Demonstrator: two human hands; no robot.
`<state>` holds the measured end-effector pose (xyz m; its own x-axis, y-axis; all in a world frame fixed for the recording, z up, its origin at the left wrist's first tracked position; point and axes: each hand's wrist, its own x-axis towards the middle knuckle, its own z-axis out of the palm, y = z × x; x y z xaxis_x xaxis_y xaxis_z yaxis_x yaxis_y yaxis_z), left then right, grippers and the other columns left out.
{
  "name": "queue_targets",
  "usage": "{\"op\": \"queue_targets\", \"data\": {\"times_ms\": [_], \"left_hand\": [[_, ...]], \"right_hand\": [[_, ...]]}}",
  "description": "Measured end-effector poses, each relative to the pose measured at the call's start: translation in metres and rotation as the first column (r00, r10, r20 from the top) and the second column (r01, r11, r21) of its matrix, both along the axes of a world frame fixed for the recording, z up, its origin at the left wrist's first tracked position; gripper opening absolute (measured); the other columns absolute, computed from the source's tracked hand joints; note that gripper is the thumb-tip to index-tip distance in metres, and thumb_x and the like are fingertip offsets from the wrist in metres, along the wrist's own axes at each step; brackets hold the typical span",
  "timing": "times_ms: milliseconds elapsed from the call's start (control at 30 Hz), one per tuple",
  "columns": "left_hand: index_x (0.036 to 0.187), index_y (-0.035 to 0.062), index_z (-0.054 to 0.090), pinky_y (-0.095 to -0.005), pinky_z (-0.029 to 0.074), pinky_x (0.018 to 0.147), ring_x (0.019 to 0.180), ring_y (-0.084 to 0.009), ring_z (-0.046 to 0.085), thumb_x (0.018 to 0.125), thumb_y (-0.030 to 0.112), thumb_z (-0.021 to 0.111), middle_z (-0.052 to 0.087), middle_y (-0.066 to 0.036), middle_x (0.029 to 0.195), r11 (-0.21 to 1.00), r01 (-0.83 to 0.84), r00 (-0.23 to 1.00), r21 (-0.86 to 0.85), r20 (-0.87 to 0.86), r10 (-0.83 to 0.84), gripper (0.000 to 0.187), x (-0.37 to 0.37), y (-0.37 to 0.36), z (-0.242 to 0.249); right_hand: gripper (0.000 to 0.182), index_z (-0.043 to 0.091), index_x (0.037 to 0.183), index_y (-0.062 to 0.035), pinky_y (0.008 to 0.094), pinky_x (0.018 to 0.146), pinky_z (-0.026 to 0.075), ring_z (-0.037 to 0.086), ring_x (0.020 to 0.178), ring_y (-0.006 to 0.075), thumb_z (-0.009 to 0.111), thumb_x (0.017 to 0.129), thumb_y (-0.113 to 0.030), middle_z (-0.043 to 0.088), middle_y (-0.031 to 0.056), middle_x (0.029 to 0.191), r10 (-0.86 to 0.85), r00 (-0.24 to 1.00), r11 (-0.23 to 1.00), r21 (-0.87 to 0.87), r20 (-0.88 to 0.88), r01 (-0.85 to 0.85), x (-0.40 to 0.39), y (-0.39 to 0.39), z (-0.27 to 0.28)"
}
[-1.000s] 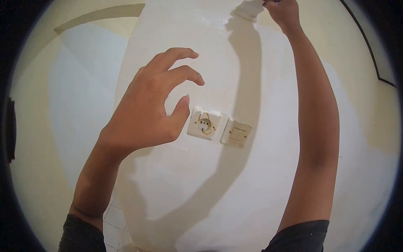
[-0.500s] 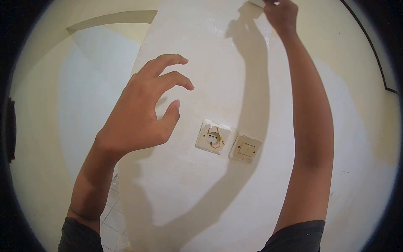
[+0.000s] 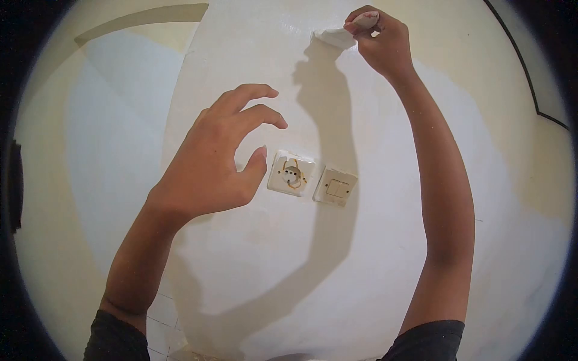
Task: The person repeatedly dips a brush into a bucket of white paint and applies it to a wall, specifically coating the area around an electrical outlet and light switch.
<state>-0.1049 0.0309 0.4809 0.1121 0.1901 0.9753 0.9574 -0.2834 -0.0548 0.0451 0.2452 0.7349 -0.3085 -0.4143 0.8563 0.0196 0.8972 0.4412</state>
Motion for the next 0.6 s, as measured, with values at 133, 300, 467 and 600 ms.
{"op": "queue_targets", "data": {"times_ms": [133,300,467,600], "left_hand": [[0.118,0.0081,0.063,-0.0498,0.041,0.113,0.137,-0.0366,0.051,0.083,0.001,0.063,0.054,-0.015,0.144,1.0,0.03,0.999,-0.004,-0.014,-0.03,0.036,0.0,-0.006,0.001],[0.119,0.0088,0.063,-0.05,0.04,0.113,0.138,-0.0358,0.05,0.083,0.003,0.063,0.054,-0.015,0.144,1.0,0.012,0.999,-0.003,-0.031,-0.012,0.037,-0.001,-0.013,0.001],[0.119,0.0094,0.064,-0.0493,0.041,0.11,0.137,-0.0355,0.05,0.082,0.003,0.063,0.054,-0.014,0.144,1.0,-0.017,0.999,0.004,-0.032,0.017,0.038,-0.009,-0.019,0.001],[0.119,0.0093,0.064,-0.0496,0.041,0.11,0.137,-0.0357,0.05,0.082,0.003,0.063,0.054,-0.014,0.144,0.997,-0.07,0.997,0.027,-0.022,0.07,0.038,-0.018,-0.021,0.002]], "right_hand": [[0.005,0.072,0.101,-0.0035,0.032,0.089,0.062,0.068,0.103,0.0137,0.072,0.099,-0.008,0.071,0.002,0.105,0.085,0.995,0.952,-0.299,0.048,-0.067,0.01,-0.028,0.013],[0.012,0.072,0.107,-0.0038,0.0344,0.1,0.062,0.068,0.103,0.0132,0.072,0.101,-0.014,0.07,0.0027,0.107,0.127,0.988,0.909,-0.39,-0.088,-0.151,-0.012,-0.031,0.034],[0.009,0.075,0.106,-0.0056,0.0289,0.091,0.06,0.069,0.099,0.0107,0.071,0.099,-0.01,0.073,0.0006,0.105,0.2,0.962,0.953,-0.193,-0.185,-0.235,-0.038,-0.005,0.078],[0.017,0.079,0.104,-0.0111,0.0255,0.082,0.054,0.069,0.09,0.0064,0.069,0.092,-0.004,0.077,-0.0022,0.094,0.085,0.922,0.996,0.04,-0.378,-0.075,-0.059,-0.007,0.104]]}}
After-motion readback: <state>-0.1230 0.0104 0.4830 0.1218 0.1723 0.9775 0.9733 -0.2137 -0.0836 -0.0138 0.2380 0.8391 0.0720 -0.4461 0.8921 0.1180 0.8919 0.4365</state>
